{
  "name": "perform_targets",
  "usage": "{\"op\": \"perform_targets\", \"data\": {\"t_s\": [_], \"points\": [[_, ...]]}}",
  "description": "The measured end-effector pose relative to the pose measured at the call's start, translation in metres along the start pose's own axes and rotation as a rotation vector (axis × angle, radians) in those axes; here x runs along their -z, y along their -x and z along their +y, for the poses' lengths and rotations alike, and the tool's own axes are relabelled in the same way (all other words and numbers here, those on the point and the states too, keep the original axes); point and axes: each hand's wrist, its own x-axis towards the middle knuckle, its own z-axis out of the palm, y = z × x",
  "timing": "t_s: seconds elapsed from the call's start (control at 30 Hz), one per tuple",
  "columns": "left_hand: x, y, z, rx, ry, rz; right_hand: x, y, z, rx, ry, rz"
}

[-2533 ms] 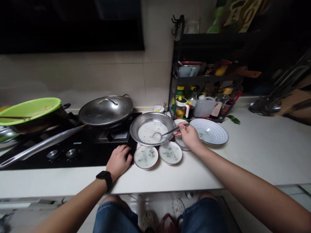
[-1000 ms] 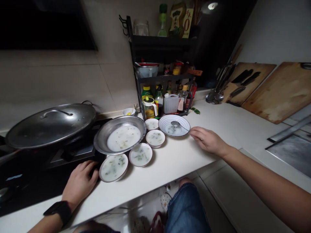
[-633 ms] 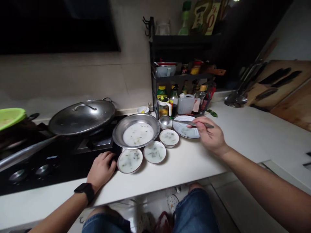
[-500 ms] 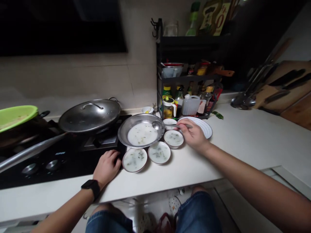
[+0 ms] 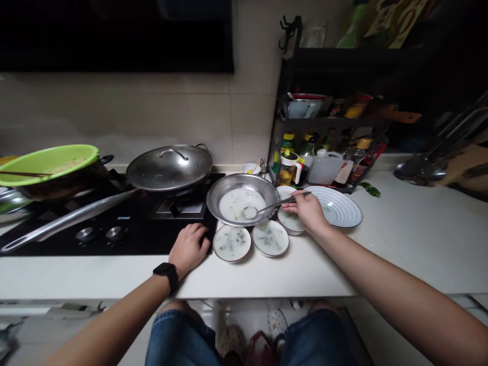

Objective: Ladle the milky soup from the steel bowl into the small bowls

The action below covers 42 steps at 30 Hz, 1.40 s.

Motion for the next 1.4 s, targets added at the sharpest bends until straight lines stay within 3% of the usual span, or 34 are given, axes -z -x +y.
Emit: {"op": "perform_targets", "data": {"t_s": [0.27, 0.47, 0.63, 0.8, 0.97, 1.13, 1.23, 1.4], "points": [[0.001, 0.000, 0.000, 0.004, -0.006, -0.008, 0.004, 0.009, -0.027, -0.093, -0.124, 0.041], [0.000, 0.000, -0.001, -0.009, -0.017, -0.003, 0.027, 0.008, -0.055, -0.051, -0.150, 0.108], [-0.002, 0.000, -0.005, -0.025, -0.021, 0.010, 0.067, 0.004, -0.071, -0.029, -0.152, 0.203], [-0.005, 0.000, -0.010, -0.046, -0.017, 0.019, 0.123, 0.005, -0.080, 0.055, -0.169, 0.296], [-0.005, 0.000, -0.012, -0.045, -0.043, 0.013, 0.178, 0.009, -0.074, 0.091, -0.147, 0.360], [-0.004, 0.000, -0.014, -0.059, -0.043, 0.006, 0.206, 0.018, -0.060, 0.113, -0.014, 0.426], [-0.005, 0.000, -0.020, -0.071, -0.035, 0.007, 0.211, 0.029, -0.056, 0.277, 0.171, 0.325], [-0.008, -0.002, -0.027, -0.079, -0.018, -0.006, 0.213, 0.051, -0.063, 0.801, 0.784, 0.004]]}}
